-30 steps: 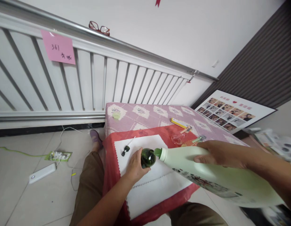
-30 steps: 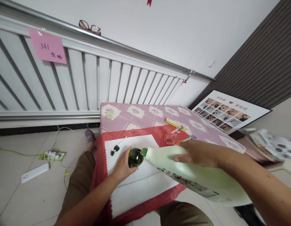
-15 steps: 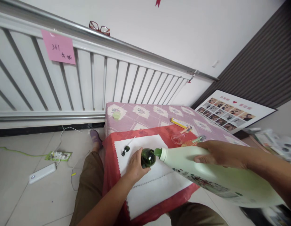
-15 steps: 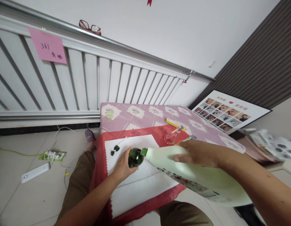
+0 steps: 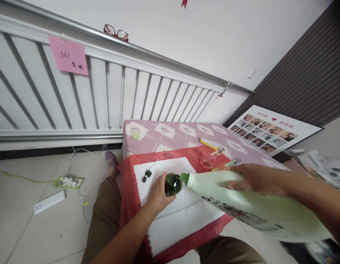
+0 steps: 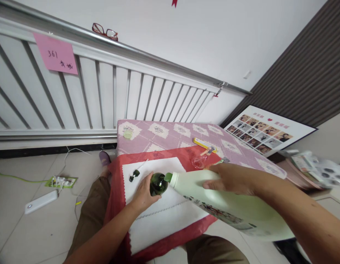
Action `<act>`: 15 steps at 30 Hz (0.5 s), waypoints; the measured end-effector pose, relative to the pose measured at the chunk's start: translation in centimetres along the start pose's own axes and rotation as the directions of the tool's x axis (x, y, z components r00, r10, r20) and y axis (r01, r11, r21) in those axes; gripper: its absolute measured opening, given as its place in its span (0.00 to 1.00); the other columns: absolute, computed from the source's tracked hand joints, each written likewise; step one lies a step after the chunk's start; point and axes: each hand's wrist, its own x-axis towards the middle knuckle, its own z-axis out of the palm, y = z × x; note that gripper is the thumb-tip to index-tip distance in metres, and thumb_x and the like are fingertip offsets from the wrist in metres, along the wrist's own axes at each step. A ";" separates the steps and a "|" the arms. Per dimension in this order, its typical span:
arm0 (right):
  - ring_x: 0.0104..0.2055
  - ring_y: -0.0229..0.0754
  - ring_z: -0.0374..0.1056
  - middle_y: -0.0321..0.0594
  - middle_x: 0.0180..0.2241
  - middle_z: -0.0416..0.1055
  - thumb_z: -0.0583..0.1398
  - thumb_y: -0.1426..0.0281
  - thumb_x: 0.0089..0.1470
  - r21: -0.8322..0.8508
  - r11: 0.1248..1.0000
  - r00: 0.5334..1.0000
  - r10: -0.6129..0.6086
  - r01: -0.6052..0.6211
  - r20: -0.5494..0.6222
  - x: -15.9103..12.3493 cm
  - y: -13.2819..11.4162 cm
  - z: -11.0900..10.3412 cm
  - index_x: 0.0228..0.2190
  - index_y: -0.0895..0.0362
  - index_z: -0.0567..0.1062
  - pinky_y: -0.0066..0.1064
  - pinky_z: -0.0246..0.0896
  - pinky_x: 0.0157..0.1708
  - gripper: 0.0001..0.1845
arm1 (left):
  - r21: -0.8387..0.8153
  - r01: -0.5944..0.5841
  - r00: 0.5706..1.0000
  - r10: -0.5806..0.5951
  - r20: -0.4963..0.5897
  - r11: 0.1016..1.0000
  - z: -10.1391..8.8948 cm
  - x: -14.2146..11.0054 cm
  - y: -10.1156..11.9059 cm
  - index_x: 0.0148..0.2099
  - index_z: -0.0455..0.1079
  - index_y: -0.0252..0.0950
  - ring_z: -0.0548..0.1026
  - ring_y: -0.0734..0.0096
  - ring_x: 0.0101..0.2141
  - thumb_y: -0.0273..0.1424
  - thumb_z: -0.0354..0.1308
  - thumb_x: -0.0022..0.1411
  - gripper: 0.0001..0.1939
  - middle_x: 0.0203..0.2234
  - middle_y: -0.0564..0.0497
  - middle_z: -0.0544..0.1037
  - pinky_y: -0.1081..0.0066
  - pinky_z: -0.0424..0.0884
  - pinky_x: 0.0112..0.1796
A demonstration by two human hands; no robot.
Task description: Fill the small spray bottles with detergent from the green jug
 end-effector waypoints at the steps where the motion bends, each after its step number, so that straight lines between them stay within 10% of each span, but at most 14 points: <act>1: 0.44 0.57 0.75 0.47 0.41 0.80 0.57 0.46 0.50 -0.003 1.000 1.000 -0.004 0.004 0.002 0.0 0.0 0.0 0.39 0.55 0.76 0.37 0.67 0.39 0.28 | -0.001 0.001 1.000 -0.001 0.000 1.000 0.0 0.0 0.0 0.67 0.48 0.36 0.60 0.48 0.63 0.29 0.68 0.45 0.50 0.63 0.39 0.63 0.51 0.56 0.62; 15: 0.43 0.56 0.76 0.45 0.40 0.81 0.58 0.48 0.50 0.009 1.000 1.000 -0.001 0.001 0.005 0.0 0.0 0.0 0.39 0.54 0.77 0.35 0.67 0.38 0.25 | -0.008 0.015 1.000 -0.015 -0.002 1.000 0.0 -0.1 -0.1 0.67 0.48 0.39 0.59 0.49 0.63 0.29 0.67 0.45 0.50 0.63 0.40 0.63 0.50 0.56 0.62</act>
